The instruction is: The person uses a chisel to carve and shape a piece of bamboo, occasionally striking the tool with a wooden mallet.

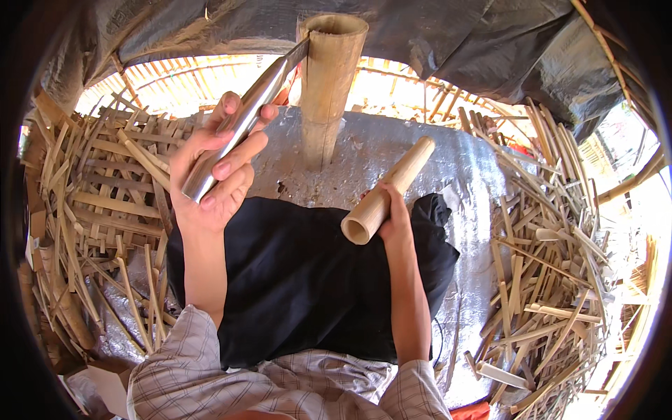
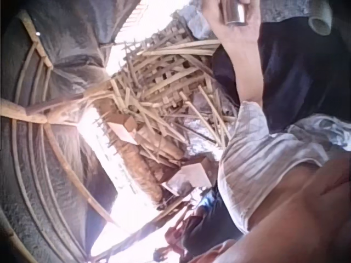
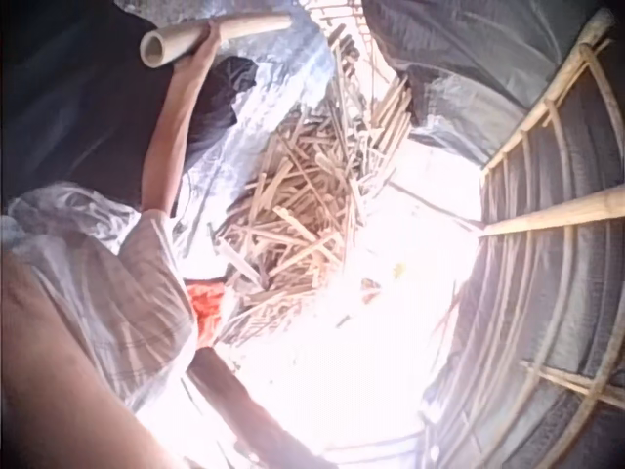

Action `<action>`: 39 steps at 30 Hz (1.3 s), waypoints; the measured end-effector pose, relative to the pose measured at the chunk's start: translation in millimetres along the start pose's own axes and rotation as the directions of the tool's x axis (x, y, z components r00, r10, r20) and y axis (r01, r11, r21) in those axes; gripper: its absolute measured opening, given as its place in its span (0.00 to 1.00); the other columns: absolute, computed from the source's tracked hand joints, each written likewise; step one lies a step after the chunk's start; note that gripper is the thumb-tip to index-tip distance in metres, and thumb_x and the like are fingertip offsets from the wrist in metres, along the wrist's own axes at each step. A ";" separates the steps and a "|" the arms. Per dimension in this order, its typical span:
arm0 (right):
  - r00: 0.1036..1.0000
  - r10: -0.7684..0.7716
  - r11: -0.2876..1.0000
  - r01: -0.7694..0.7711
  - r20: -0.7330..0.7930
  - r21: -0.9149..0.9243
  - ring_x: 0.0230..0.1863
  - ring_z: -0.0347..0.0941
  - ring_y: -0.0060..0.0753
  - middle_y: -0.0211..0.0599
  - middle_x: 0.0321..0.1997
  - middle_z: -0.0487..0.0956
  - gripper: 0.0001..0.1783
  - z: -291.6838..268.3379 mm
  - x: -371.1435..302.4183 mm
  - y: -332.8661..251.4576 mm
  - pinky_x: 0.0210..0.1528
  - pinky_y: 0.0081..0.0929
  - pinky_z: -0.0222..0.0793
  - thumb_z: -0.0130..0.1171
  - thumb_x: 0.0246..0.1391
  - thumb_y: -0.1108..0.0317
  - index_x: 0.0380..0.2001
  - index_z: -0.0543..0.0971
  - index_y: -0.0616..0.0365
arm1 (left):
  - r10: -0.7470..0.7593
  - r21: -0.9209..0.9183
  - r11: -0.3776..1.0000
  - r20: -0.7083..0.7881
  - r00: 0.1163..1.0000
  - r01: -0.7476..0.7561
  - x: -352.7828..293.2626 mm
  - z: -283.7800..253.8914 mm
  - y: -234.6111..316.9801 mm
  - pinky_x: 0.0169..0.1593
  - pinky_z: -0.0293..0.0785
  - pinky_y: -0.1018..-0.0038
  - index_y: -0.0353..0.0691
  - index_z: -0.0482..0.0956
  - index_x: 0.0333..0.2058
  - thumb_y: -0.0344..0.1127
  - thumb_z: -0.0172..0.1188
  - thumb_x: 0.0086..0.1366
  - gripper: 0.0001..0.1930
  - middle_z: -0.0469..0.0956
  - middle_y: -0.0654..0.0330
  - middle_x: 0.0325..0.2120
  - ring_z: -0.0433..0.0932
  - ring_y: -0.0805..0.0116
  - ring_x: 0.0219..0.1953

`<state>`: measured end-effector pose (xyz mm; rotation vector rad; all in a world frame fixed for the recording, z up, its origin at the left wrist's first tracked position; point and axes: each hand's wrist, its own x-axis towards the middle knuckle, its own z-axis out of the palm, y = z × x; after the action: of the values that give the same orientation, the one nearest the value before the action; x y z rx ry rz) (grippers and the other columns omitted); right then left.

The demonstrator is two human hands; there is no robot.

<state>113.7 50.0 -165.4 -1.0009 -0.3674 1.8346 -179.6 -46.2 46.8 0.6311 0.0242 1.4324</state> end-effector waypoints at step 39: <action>0.490 -0.524 -0.511 0.473 0.697 -0.717 0.44 0.82 0.45 0.56 0.41 0.82 0.43 181.9 -190.5 -149.8 0.49 0.39 0.78 0.73 0.36 0.69 0.58 0.69 0.68 | -0.118 -0.524 0.844 0.030 0.993 0.116 -6.4 -4.1 -0.7 0.11 0.73 0.87 0.27 0.66 0.37 0.17 0.43 0.68 0.03 0.59 0.48 0.44 0.68 0.75 0.26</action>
<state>100.8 -10.8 131.2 -1.2691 -2.1095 0.0319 -181.5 -50.5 40.9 0.1668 -0.3158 1.2449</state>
